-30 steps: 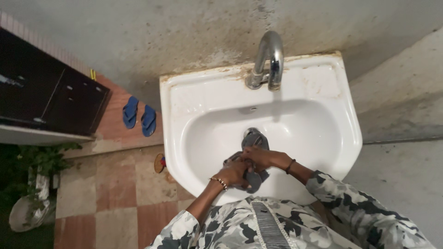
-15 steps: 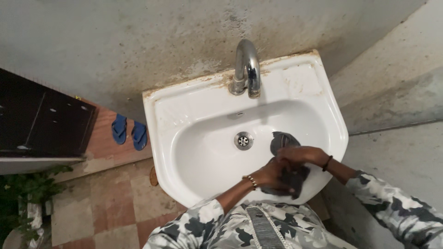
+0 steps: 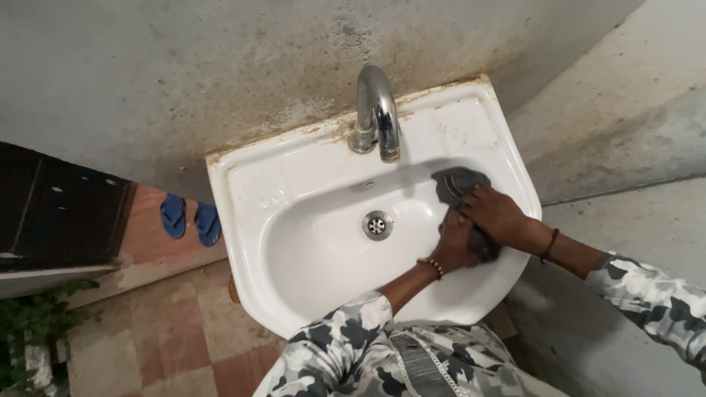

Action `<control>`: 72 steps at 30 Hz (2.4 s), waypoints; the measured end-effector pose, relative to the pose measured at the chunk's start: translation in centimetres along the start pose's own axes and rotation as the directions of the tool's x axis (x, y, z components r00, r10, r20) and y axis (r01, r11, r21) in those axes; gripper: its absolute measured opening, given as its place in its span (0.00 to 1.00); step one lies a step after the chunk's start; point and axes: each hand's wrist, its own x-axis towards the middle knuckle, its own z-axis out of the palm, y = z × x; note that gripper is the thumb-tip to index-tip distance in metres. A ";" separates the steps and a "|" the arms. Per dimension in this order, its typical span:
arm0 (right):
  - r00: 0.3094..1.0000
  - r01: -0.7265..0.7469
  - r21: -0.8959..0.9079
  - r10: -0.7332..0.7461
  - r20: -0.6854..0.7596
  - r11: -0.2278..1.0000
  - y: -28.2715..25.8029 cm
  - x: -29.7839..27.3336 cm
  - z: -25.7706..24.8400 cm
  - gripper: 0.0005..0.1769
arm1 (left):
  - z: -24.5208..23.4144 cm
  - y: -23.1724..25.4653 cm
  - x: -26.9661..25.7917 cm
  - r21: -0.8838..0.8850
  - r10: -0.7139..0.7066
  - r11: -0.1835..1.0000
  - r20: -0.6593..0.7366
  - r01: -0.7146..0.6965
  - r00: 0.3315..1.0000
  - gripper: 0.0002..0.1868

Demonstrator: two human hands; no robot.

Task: The person uses a dark cloth to wipe the exterior and interior of a white pedestal sink. They turn on the tap to wet the cloth, then scrub the basin, faucet, and surrounding surfaces repeatedly.

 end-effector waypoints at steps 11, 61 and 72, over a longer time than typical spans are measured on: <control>0.991 -0.050 -0.024 0.047 -0.127 0.998 -2.5 4.6 -3.4 0.24 | -7.2 -4.9 1.2 0.430 0.030 0.902 0.034 -0.042 0.999 0.18; 0.935 -0.351 0.099 0.344 0.083 0.931 -6.1 -1.3 1.1 0.20 | -5.2 -0.6 -3.5 0.364 -0.122 0.930 0.185 0.047 0.975 0.35; 0.914 -0.366 0.478 0.212 0.344 0.799 -11.4 -2.9 2.6 0.17 | -9.1 -0.3 -10.2 0.092 -0.040 0.996 0.472 -0.004 0.881 0.30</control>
